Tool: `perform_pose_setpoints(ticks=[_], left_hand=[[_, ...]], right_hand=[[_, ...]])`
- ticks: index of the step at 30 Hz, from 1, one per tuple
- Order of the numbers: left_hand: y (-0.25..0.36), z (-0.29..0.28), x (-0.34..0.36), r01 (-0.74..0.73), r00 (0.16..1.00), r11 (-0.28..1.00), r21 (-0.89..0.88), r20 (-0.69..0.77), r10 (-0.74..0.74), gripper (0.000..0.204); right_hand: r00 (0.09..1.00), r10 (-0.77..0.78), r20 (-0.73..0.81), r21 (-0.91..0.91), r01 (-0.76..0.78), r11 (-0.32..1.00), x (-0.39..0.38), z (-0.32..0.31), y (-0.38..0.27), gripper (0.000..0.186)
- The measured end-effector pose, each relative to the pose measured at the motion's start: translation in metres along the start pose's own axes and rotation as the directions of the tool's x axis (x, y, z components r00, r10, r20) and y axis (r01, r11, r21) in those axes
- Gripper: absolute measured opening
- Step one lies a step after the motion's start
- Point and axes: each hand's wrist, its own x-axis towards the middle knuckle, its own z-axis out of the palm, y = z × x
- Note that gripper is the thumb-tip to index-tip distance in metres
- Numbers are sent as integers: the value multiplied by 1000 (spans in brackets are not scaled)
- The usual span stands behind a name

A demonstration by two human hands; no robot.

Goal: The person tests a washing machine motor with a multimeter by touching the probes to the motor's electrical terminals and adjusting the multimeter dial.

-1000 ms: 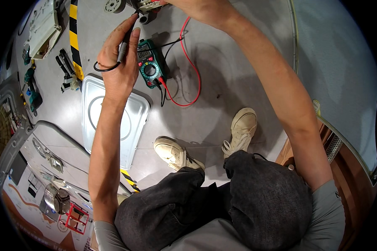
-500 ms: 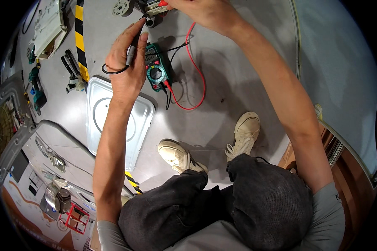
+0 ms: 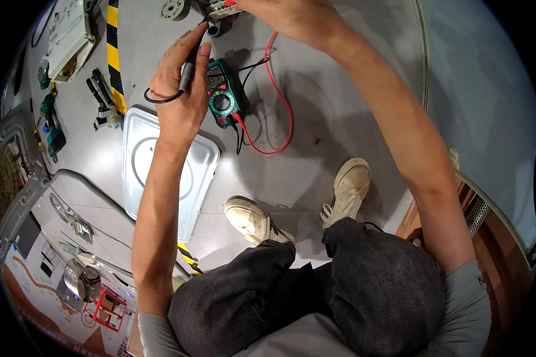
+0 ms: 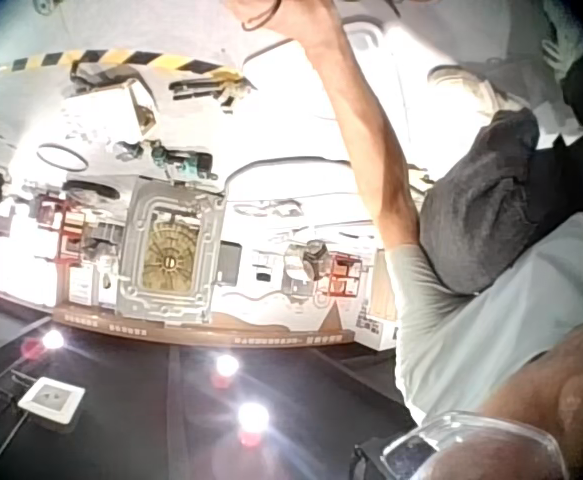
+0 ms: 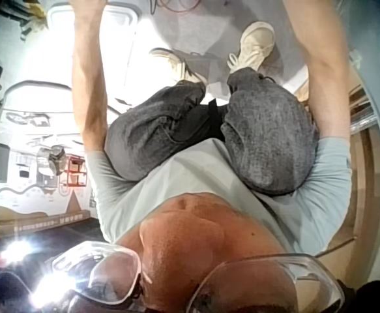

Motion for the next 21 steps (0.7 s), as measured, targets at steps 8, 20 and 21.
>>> perform_pose_setpoints(ticks=[8, 20, 21], left_hand=[[-1, -1, -1, 30, 999, 999, 11, 32, -30, 31], [-3, 0, 0, -13, 1000, 1000, 24, 18, 12, 31], [-3, 0, 0, -13, 1000, 1000, 24, 18, 12, 31]], right_hand=[[999, -47, -12, -2, 47, 999, 0, 1, 3, 19], [995, -96, 5, -10, 97, 995, 2, 0, 6, 21], [994, -110, -10, -3, 110, 994, 1, 0, 6, 21]])
